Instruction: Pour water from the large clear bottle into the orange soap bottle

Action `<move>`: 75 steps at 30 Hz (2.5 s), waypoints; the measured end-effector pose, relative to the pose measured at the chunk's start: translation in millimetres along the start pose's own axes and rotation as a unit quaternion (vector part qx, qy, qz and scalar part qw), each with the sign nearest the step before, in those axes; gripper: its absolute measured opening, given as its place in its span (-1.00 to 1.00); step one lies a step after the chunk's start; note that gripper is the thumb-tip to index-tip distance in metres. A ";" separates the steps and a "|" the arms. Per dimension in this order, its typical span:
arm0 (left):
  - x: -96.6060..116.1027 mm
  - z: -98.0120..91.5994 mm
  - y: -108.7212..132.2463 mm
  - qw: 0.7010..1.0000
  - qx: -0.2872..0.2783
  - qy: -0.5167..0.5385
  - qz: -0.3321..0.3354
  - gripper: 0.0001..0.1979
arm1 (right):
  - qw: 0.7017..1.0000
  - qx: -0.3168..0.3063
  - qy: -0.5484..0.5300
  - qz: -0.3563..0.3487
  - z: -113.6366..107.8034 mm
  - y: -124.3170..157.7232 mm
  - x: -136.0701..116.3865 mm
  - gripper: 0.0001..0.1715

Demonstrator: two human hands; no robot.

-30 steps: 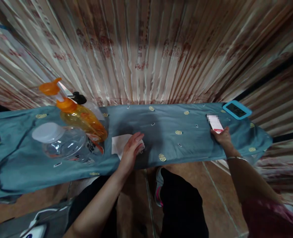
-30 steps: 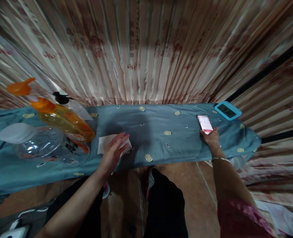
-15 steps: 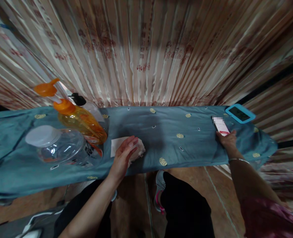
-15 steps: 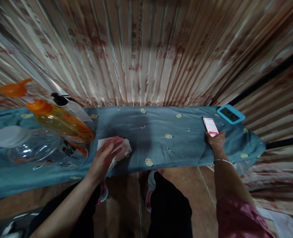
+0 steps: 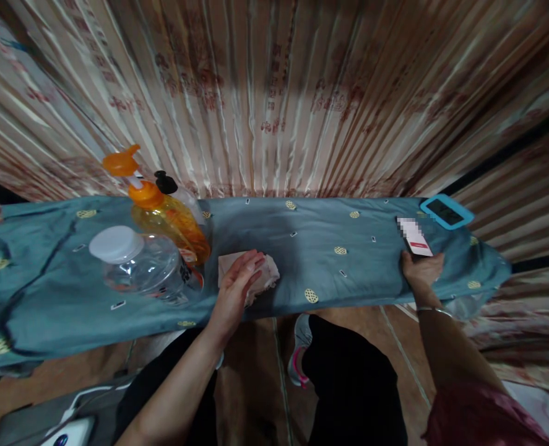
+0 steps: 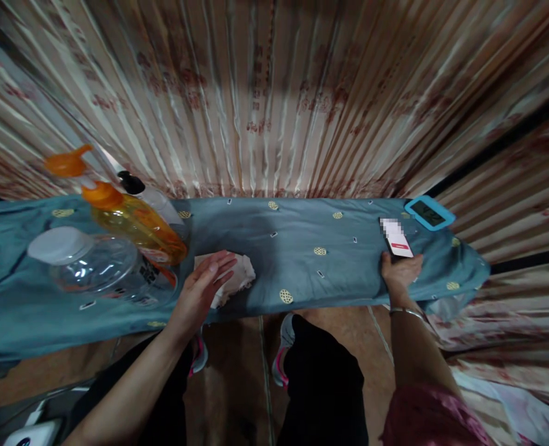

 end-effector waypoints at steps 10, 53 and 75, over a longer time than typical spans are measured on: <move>-0.9 4.3 3.5 0.998 -0.056 0.001 0.040 -0.66 | 0.997 -0.023 -0.049 -0.063 12.8 112.2 -40.7 -0.20; 60.5 -79.5 34.4 0.793 0.297 -0.434 0.308 0.30 | 0.847 -0.308 -0.172 -0.398 21.4 267.6 -261.8 -0.31; 65.4 -63.5 45.3 0.803 0.282 -0.416 0.321 -0.15 | 0.781 -0.263 -0.025 -0.566 15.5 299.9 -274.8 -0.45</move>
Point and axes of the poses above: each hand's wrist, its own y-axis away from the middle knuckle, its own z-axis out of the palm, x = y × z, the point moved 1 cm from there along -y, towards the middle knuckle, and after that the axes turned 12 degrees about -x, right-handed, at the moved point
